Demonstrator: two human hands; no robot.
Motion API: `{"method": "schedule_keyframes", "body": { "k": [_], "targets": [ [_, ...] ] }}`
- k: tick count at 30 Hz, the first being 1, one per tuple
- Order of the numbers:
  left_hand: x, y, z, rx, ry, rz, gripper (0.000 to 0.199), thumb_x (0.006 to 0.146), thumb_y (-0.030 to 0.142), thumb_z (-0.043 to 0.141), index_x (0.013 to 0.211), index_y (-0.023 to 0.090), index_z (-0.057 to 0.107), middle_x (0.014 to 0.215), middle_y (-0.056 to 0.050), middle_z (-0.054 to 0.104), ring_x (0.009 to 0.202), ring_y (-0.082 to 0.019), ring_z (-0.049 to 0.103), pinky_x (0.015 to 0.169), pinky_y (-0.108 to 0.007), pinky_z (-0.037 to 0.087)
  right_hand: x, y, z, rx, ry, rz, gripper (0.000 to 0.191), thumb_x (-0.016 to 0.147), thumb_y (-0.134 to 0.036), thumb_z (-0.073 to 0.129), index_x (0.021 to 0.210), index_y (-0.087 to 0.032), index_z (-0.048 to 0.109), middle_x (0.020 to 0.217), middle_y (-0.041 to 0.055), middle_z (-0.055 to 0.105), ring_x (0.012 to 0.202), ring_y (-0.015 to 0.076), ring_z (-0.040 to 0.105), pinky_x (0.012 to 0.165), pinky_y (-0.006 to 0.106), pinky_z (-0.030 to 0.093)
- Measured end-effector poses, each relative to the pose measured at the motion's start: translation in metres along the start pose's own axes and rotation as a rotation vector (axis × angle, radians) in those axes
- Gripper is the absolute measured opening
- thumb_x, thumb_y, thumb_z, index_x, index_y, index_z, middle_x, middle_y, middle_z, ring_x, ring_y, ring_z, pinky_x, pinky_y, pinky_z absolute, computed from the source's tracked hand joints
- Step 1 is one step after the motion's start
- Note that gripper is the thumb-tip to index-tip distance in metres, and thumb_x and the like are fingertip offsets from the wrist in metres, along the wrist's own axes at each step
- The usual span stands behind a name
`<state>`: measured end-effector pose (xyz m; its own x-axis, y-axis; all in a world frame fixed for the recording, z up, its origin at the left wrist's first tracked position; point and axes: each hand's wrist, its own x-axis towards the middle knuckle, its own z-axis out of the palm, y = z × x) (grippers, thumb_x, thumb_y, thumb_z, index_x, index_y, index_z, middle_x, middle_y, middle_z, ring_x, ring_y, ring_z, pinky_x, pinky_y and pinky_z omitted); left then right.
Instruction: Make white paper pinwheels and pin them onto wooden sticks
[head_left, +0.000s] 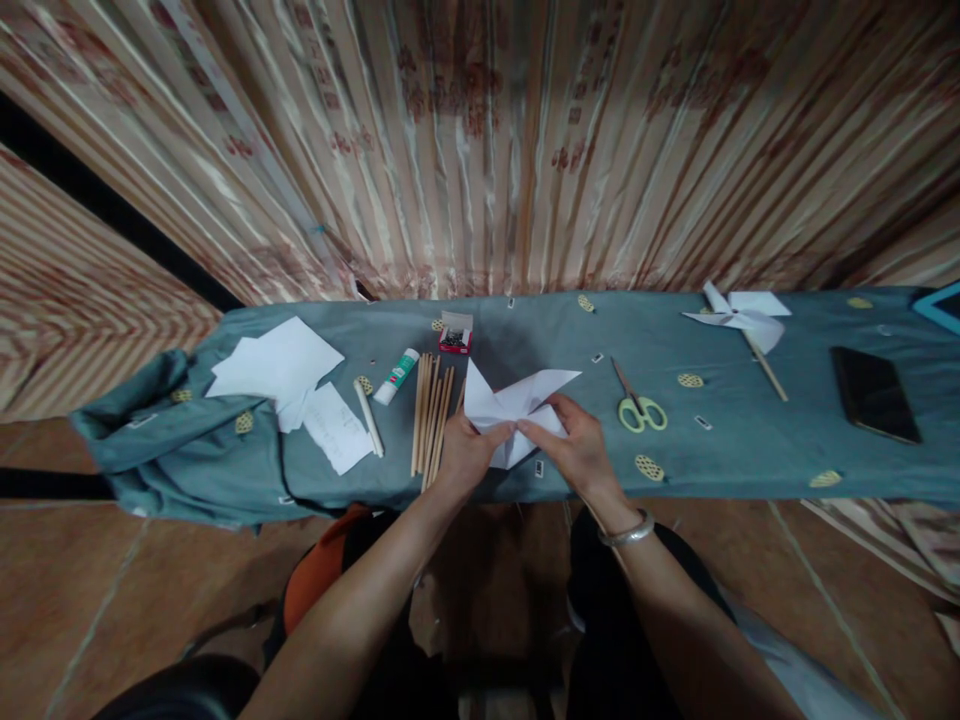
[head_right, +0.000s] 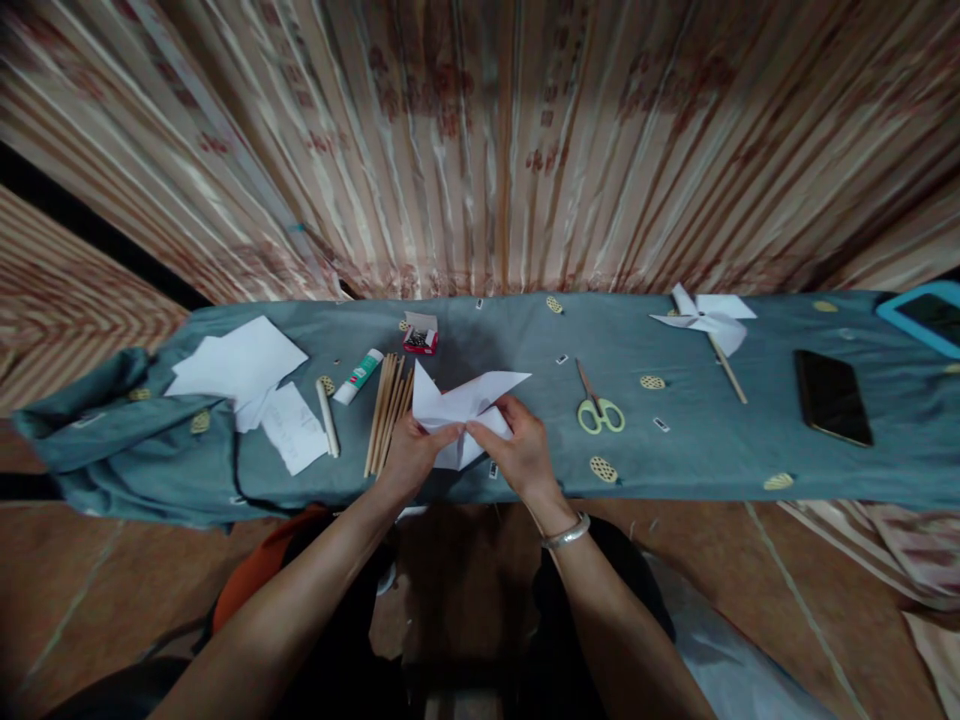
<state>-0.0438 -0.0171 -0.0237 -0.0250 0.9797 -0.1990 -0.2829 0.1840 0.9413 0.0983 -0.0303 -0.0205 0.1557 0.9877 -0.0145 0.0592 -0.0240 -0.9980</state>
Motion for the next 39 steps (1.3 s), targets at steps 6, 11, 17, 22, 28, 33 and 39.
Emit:
{"method": "schedule_keyframes", "body": {
  "k": [6, 11, 17, 22, 28, 33, 39],
  "targets": [
    [0.000, 0.007, -0.003, -0.011, 0.006, -0.031, 0.038, 0.051, 0.022, 0.084, 0.087, 0.015, 0.075, 0.083, -0.004, 0.077, 0.076, -0.020, 0.070, 0.077, -0.031, 0.053, -0.002, -0.002, -0.003, 0.081, -0.044, 0.027, 0.049, 0.068, -0.044, 0.079, 0.108, -0.022, 0.063, 0.092, 0.0056, 0.077, 0.084, 0.0254, 0.072, 0.076, 0.038, 0.058],
    [0.004, 0.011, -0.011, -0.022, 0.026, -0.023, 0.033, 0.051, 0.022, 0.084, 0.081, 0.015, 0.075, 0.082, -0.005, 0.077, 0.076, -0.022, 0.071, 0.077, -0.033, 0.054, 0.001, -0.003, -0.013, 0.132, 0.043, 0.052, 0.048, 0.074, -0.054, 0.074, 0.108, -0.021, 0.066, 0.088, 0.0068, 0.076, 0.082, 0.0246, 0.071, 0.076, 0.038, 0.056],
    [0.007, 0.012, -0.017, -0.020, 0.062, -0.029, 0.032, 0.052, 0.024, 0.084, 0.081, 0.014, 0.075, 0.081, -0.006, 0.077, 0.073, -0.021, 0.071, 0.073, -0.031, 0.055, 0.007, 0.004, -0.016, 0.181, 0.108, 0.068, 0.045, 0.077, -0.054, 0.071, 0.106, -0.020, 0.069, 0.085, 0.0054, 0.076, 0.079, 0.0215, 0.069, 0.079, 0.037, 0.053],
    [0.006, 0.015, -0.016, -0.077, 0.060, -0.049, 0.032, 0.051, 0.024, 0.085, 0.080, 0.014, 0.076, 0.079, -0.006, 0.077, 0.071, -0.021, 0.071, 0.071, -0.032, 0.055, 0.011, 0.013, -0.008, 0.206, 0.145, 0.081, 0.044, 0.074, -0.053, 0.074, 0.101, -0.019, 0.071, 0.083, 0.0051, 0.077, 0.076, 0.0197, 0.069, 0.072, 0.031, 0.052],
    [-0.001, 0.029, -0.014, -0.229, 0.023, -0.007, 0.034, 0.052, 0.023, 0.086, 0.084, 0.016, 0.076, 0.082, -0.004, 0.077, 0.070, -0.019, 0.070, 0.070, -0.030, 0.055, 0.022, 0.029, 0.002, 0.255, 0.225, 0.076, 0.033, 0.070, -0.048, 0.076, 0.089, -0.021, 0.074, 0.079, 0.0028, 0.077, 0.067, 0.0177, 0.068, 0.062, 0.028, 0.052],
    [-0.008, 0.038, -0.016, -0.336, 0.061, 0.001, 0.036, 0.050, 0.021, 0.088, 0.083, 0.017, 0.076, 0.079, -0.003, 0.077, 0.063, -0.016, 0.068, 0.065, -0.028, 0.055, 0.023, 0.033, 0.010, 0.151, 0.205, -0.016, 0.032, 0.063, -0.041, 0.080, 0.088, -0.020, 0.074, 0.079, 0.0030, 0.077, 0.063, 0.0171, 0.067, 0.060, 0.029, 0.054],
    [-0.011, 0.041, -0.018, -0.387, 0.041, -0.036, 0.036, 0.046, 0.021, 0.090, 0.079, 0.016, 0.075, 0.075, -0.002, 0.075, 0.062, -0.015, 0.067, 0.064, -0.027, 0.054, 0.019, 0.039, 0.018, -0.157, 0.057, -0.237, 0.038, 0.073, -0.044, 0.069, 0.102, -0.020, 0.071, 0.097, 0.0089, 0.076, 0.086, 0.0282, 0.070, 0.079, 0.043, 0.057]
  ]
}}
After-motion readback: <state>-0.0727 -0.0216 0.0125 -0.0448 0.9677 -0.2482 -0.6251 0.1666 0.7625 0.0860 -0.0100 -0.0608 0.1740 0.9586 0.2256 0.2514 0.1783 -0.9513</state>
